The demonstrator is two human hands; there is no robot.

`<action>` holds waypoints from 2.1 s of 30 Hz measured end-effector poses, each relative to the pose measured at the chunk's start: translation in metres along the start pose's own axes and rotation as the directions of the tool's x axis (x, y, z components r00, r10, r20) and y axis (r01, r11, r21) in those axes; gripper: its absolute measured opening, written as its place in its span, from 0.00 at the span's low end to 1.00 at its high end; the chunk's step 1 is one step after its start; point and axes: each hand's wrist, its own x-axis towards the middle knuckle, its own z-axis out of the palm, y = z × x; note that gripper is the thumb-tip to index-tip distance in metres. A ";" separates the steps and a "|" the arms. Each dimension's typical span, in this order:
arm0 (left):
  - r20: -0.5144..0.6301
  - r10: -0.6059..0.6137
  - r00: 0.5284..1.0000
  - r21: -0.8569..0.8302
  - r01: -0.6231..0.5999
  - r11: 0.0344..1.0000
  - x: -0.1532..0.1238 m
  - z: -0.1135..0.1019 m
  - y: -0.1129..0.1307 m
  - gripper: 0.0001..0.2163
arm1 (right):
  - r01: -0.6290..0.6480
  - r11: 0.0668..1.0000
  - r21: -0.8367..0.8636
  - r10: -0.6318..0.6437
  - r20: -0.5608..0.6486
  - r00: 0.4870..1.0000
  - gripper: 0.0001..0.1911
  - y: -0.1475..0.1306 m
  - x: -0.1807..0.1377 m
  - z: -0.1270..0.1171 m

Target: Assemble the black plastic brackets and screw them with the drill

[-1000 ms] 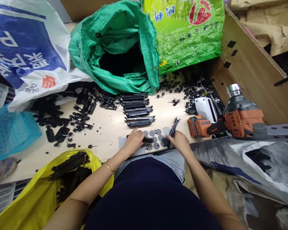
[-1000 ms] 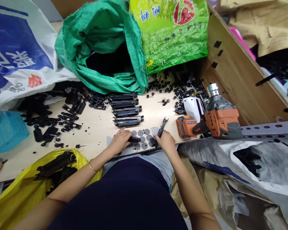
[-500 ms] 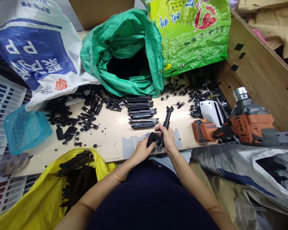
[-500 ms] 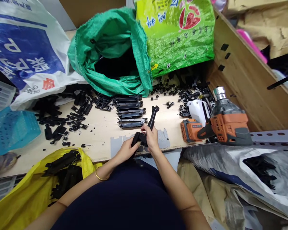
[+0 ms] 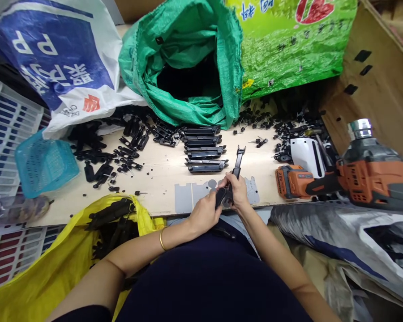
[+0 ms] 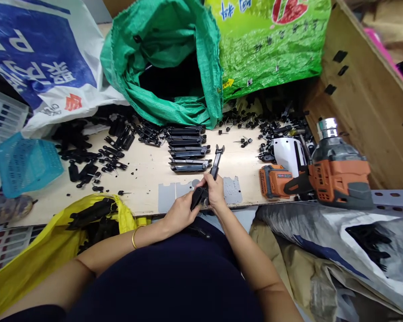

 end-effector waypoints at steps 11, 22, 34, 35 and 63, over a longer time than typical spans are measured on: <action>0.142 0.030 0.989 0.207 -0.060 0.977 0.013 -0.012 -0.014 0.11 | 0.152 0.987 0.044 -0.142 -0.185 0.972 0.16 0.022 0.001 0.007; 0.097 0.351 0.932 0.446 -0.355 0.822 0.056 -0.013 -0.073 0.16 | 0.067 0.753 -0.655 0.057 0.166 0.985 0.20 0.018 -0.009 -0.085; 0.004 0.437 0.899 0.290 -0.420 0.860 0.054 -0.005 -0.086 0.17 | 0.672 0.152 -0.725 -0.231 0.636 0.737 0.20 0.013 0.039 -0.072; -0.009 0.461 0.887 0.257 -0.444 0.858 0.053 -0.008 -0.085 0.18 | 0.628 0.170 -0.759 -0.255 0.582 0.772 0.19 0.002 0.048 -0.079; -0.492 -0.093 0.865 0.224 0.229 0.947 0.097 -0.150 -0.185 0.15 | 0.254 -0.335 -0.907 -0.413 0.384 0.826 0.21 -0.076 0.206 -0.063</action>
